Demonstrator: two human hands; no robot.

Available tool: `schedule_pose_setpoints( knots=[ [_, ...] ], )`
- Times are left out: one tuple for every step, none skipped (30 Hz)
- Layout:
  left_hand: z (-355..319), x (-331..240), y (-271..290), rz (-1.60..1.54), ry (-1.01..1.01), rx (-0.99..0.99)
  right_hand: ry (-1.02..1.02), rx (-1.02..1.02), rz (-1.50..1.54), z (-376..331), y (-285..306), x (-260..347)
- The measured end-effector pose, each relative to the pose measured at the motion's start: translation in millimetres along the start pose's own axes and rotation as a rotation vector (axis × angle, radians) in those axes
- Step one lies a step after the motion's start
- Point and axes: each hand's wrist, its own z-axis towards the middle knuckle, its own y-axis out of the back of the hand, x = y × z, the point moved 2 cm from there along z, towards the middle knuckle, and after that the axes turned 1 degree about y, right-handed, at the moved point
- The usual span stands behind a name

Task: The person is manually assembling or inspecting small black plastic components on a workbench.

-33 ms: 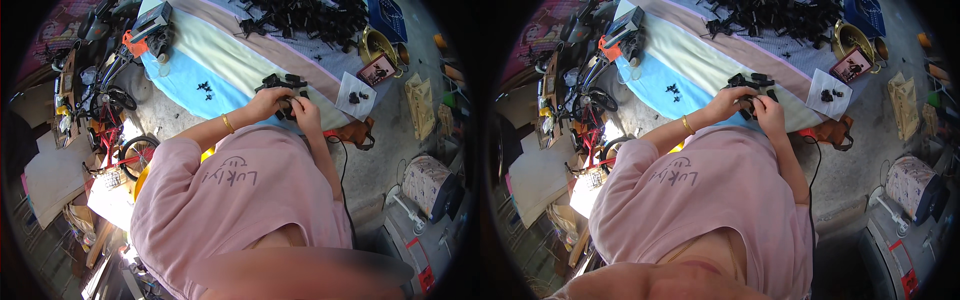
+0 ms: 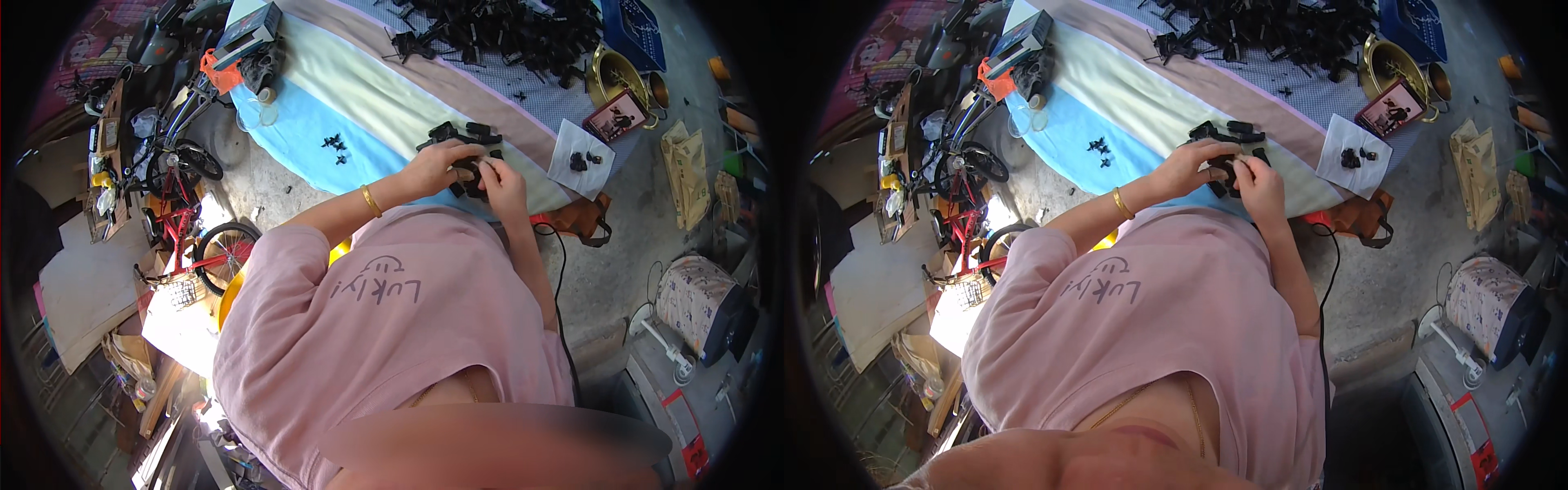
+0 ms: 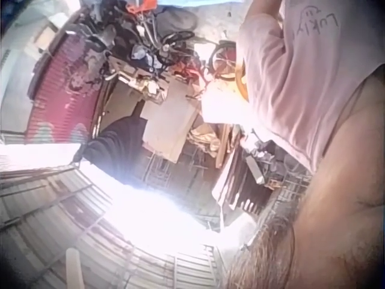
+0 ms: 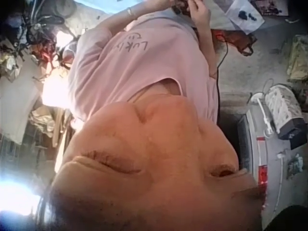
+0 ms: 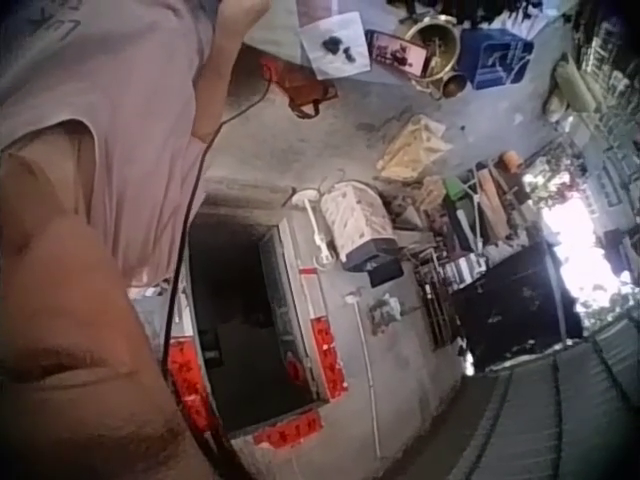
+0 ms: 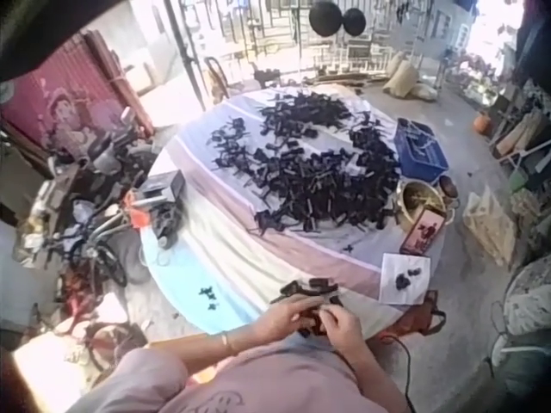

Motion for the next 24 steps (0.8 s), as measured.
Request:
schedule_pose_setpoints(
  knots=[
    [4.5,5.1,4.0,-0.001,-0.001,-0.003,0.002,0.001,-0.002,0.2,4.4,1.0],
    [13.0,11.2,12.9,0.211,-0.114,-0.112,0.001,-0.010,0.006,-0.2,10.3,5.2],
    [23.5,19.1,22.4,0.422,-0.227,-0.221,-0.002,-0.022,0.015,-0.1,14.6,7.1],
    [40.9,36.0,34.4,0.404,-0.182,-0.217,0.004,-0.019,0.021,0.9,16.0,5.6],
    [61.3,55.3,47.5,0.385,-0.137,-0.213,0.003,-0.027,0.019,0.2,15.6,6.9],
    [78.8,73.6,60.1,0.563,-0.141,-0.294,0.011,-0.003,0.040,-0.1,11.9,9.7],
    [95.1,88.8,70.0,0.737,-0.149,-0.372,0.017,0.015,0.058,-0.7,8.9,13.3],
    [108.0,101.2,76.5,0.816,-0.084,-0.382,0.018,0.007,0.055,-1.0,4.2,13.8],
    [119.6,111.7,81.3,0.892,-0.022,-0.390,0.041,0.039,0.089,-2.0,-2.3,13.5],
    [124.7,113.8,84.1,0.959,-0.081,-0.419,0.065,0.074,0.125,-3.4,-6.2,12.5],
    [127.8,116.6,83.2,0.957,-0.090,-0.420,0.067,0.066,0.123,-5.0,-6.9,10.9],
    [129.5,119.0,81.4,1.030,-0.034,-0.380,0.056,0.072,0.121,-6.7,-7.4,9.2],
    [129.5,118.4,79.3,1.100,0.021,-0.336,0.043,0.078,0.119,-8.3,-7.8,8.4],
    [126.9,118.0,75.8,1.119,-0.034,-0.355,0.019,0.076,0.132,-9.0,-4.3,10.0],
    [123.8,117.8,74.2,1.118,-0.037,-0.356,0.020,0.074,0.131,-9.7,-0.5,12.4],
    [122.0,114.5,71.8,1.014,-0.055,-0.356,-0.003,0.063,0.106,-10.4,4.7,12.7],
    [118.4,109.4,69.8,0.911,-0.070,-0.356,-0.025,0.054,0.081,-10.5,8.4,12.0],
    [113.5,102.7,69.2,0.771,-0.133,-0.393,-0.028,0.052,0.086,-10.1,10.4,10.9],
    [106.8,90.0,69.9,0.773,-0.134,-0.387,-0.013,0.033,0.113,-11.0,11.3,10.8],
    [99.7,82.4,71.6,0.319,0.008,-0.311,0.002,0.018,0.139,-11.4,10.7,10.2],
    [92.6,73.9,72.2,-0.134,0.149,-0.227,0.000,0.020,0.144,-10.7,9.6,9.5],
    [85.1,62.0,74.4,-0.461,0.238,-0.103,-0.027,0.017,0.173,-9.4,9.2,8.6],
    [77.9,53.2,77.0,-0.458,0.244,-0.106,-0.053,0.017,0.202,-7.4,9.0,8.7],
    [70.7,47.0,75.9,-0.723,0.318,-0.032,-0.054,0.022,0.207,-5.4,7.3,10.2]
  ],
)
